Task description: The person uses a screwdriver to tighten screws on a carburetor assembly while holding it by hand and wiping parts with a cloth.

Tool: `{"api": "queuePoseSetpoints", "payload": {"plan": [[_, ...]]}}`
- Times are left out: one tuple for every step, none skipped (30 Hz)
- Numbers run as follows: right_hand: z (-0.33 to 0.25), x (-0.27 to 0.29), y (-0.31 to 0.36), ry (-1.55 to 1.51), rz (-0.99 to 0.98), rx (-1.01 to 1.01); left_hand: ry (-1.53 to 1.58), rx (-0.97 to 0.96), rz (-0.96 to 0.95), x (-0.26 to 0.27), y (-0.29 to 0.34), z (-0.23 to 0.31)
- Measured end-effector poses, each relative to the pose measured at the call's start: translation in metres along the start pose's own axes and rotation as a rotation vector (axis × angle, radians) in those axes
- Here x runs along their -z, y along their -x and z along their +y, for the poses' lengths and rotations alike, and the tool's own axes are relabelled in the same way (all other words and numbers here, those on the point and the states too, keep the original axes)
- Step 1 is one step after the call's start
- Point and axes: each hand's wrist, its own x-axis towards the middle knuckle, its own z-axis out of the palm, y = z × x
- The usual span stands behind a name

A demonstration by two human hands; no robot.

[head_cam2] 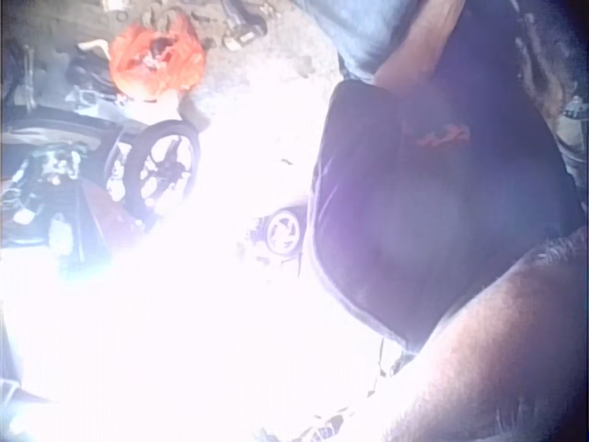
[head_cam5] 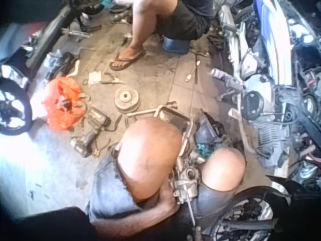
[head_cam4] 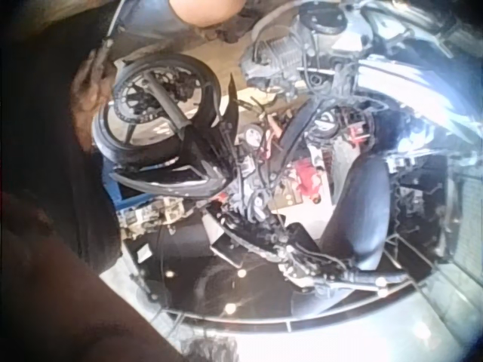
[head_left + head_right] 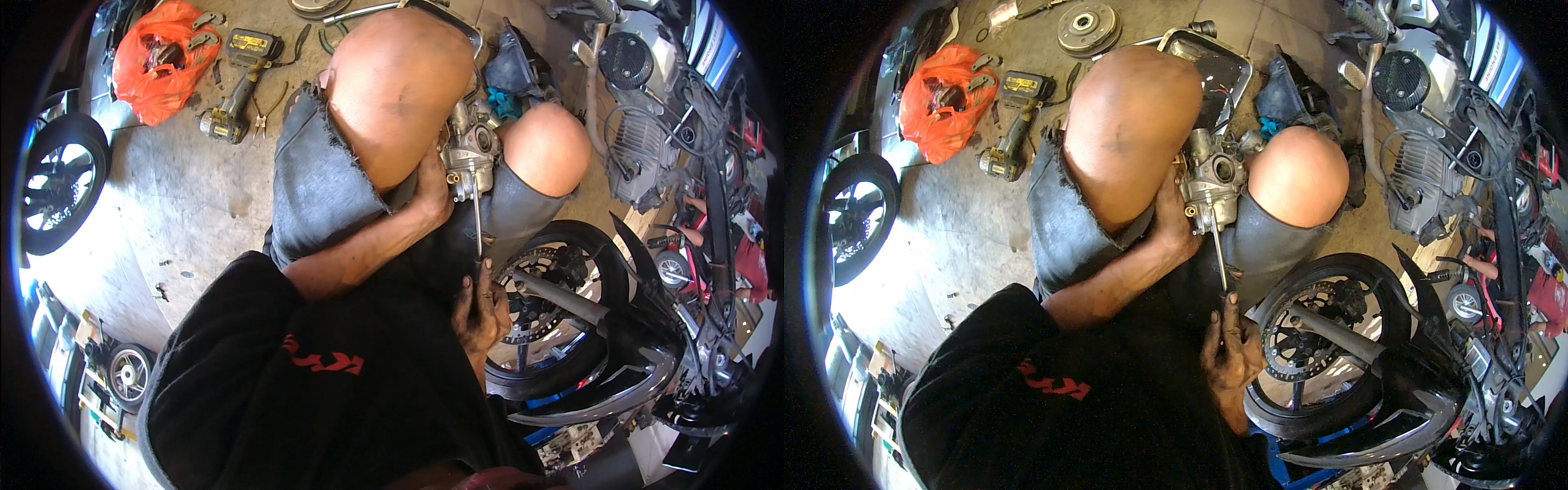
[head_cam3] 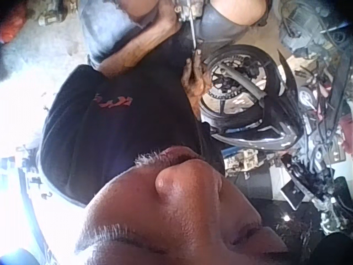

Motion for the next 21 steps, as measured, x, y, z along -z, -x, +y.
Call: {"api": "queuePoseSetpoints", "payload": {"plan": [[0.0, -0.001, 0.001, 0.001, 0.006, 0.001, -0.006, -0.014, -0.006, 0.004, -0.004, -0.004], [0.0, -0.002, 0.002, 0.003, 0.012, 0.003, -0.013, -0.029, -0.011, 0.008, -0.007, -0.007], [0.001, -0.003, 0.002, 0.003, 0.018, 0.003, -0.015, -0.045, -0.013, 0.006, -0.006, -0.007], [0.002, -0.002, 0.002, -0.023, 0.015, -0.007, -0.018, -0.061, -0.014, 0.004, -0.005, -0.006], [0.003, -0.001, 0.001, -0.049, 0.013, -0.018, -0.021, -0.078, -0.015, 0.002, -0.004, -0.006], [0.003, -0.001, 0.0, -0.08, 0.009, -0.029, -0.031, -0.084, -0.016, 0.002, -0.004, -0.006], [0.002, 0.003, -0.003, -0.139, -0.021, -0.1, -0.042, -0.089, -0.018, 0.002, -0.004, -0.006], [0.001, 0.007, -0.008, -0.2, -0.05, -0.171, -0.055, -0.095, -0.02, 0.002, -0.003, -0.007], [-0.002, 0.01, -0.009, -0.247, -0.076, -0.234, -0.065, -0.101, -0.035, 0.002, -0.001, -0.003], [-0.003, 0.01, -0.009, -0.301, -0.091, -0.257, -0.075, -0.107, -0.05, 0.003, 0.002, 0.003], [-0.004, 0.01, -0.009, -0.355, -0.107, -0.279, -0.085, -0.113, -0.065, 0.004, 0.004, 0.007], [-0.003, 0.012, -0.009, -0.416, -0.124, -0.31, -0.086, -0.113, -0.076, 0.003, 0.005, 0.007], [0.001, 0.013, -0.007, -0.475, -0.15, -0.385, -0.084, -0.114, -0.087, 0.003, 0.005, 0.007], [0.005, 0.013, -0.003, -0.534, -0.177, -0.46, -0.081, -0.115, -0.097, 0.002, 0.005, 0.007], [0.007, 0.012, -0.001, -0.564, -0.187, -0.487, -0.089, -0.122, -0.093, 0.004, 0.004, 0.005], [0.007, 0.012, 0.001, -0.593, -0.194, -0.515, -0.097, -0.13, -0.089, 0.007, 0.001, 0.001], [0.005, 0.011, 0.001, -0.592, -0.181, -0.496, -0.103, -0.139, -0.085, 0.009, 0.0, -0.001], [0.004, 0.01, 0.001, -0.592, -0.167, -0.479, -0.101, -0.134, -0.073, 0.01, -0.001, -0.001], [0.006, 0.011, 0.003, -0.592, -0.202, -0.471, -0.099, -0.129, -0.061, 0.01, -0.001, -0.002], [0.011, 0.013, 0.007, -0.591, -0.237, -0.464, -0.097, -0.125, -0.049, 0.011, -0.001, -0.003], [0.013, 0.015, 0.011, -0.648, -0.254, -0.484, -0.1, -0.137, -0.045, 0.011, -0.001, -0.004]]}}
